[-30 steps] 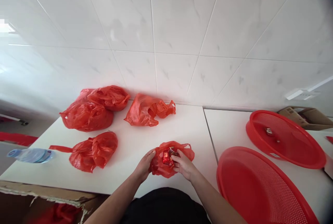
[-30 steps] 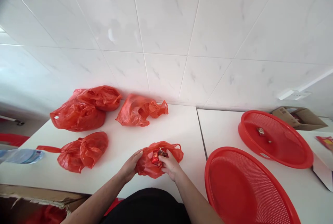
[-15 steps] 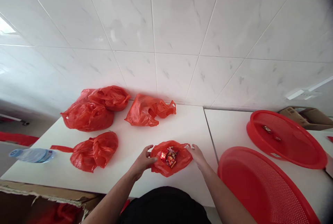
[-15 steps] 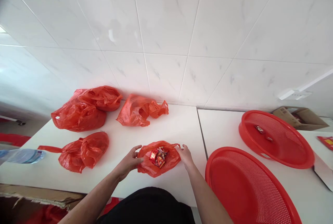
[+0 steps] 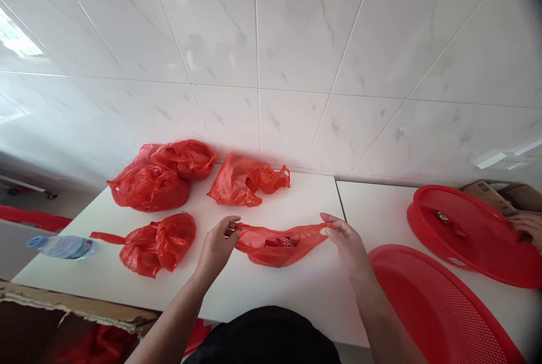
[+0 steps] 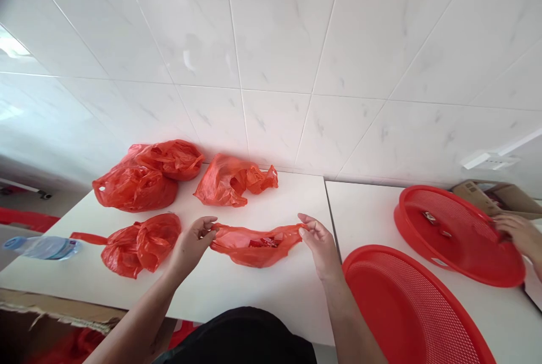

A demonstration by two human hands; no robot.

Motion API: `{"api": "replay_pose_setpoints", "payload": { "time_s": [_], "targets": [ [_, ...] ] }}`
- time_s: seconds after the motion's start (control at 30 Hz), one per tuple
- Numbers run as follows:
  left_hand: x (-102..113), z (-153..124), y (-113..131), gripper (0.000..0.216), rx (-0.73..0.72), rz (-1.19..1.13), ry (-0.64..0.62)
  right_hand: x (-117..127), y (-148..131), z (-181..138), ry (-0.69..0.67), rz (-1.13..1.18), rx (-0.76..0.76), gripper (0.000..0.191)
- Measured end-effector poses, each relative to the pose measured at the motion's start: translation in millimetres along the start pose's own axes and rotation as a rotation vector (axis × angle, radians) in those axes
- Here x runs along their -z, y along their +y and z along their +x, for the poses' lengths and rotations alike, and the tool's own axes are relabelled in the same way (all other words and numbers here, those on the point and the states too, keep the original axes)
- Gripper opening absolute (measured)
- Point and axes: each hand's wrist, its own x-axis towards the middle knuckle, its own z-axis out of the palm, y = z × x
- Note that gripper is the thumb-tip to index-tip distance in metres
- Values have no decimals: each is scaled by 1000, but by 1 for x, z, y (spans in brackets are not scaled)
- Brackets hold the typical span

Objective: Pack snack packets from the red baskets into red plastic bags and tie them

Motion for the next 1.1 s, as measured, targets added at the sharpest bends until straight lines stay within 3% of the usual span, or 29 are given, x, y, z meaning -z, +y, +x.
{"api": "replay_pose_setpoints", "payload": {
  "time_s": [0.1,0.2,0.33,0.4,0.47,0.53,0.57,0.77,0.9,1.1],
  "targets": [
    [2,-7,25,30,-107,91,11,-9,-5,-7,-63,163,1,29],
    [0,-15,43,34,-245,139,-60,-24,-5,-12,-65,273,0,29],
    [-11,-26,59,32,-433,252,-170,-42,-10,-24,-44,168,-3,34],
    [-19,-32,65,29,-492,279,-225,-50,-14,-32,-183,38,-28,38],
    [-29,-39,69,30,-487,253,-294,-58,-16,-41,-432,-97,-48,37],
    [-39,-44,70,32,-453,193,-367,-68,-14,-46,-634,-196,-44,18],
    [-44,-47,69,32,-445,165,-395,-72,-12,-48,-670,-229,-31,15],
    [-56,-53,49,25,-525,179,-370,-78,12,-40,-501,-142,-115,34],
    [-58,-47,31,21,-611,359,-481,-73,25,-32,-437,-11,-204,43],
    [-66,-34,10,20,-602,518,-511,-69,37,-29,-576,-91,-204,48]
  ]
}}
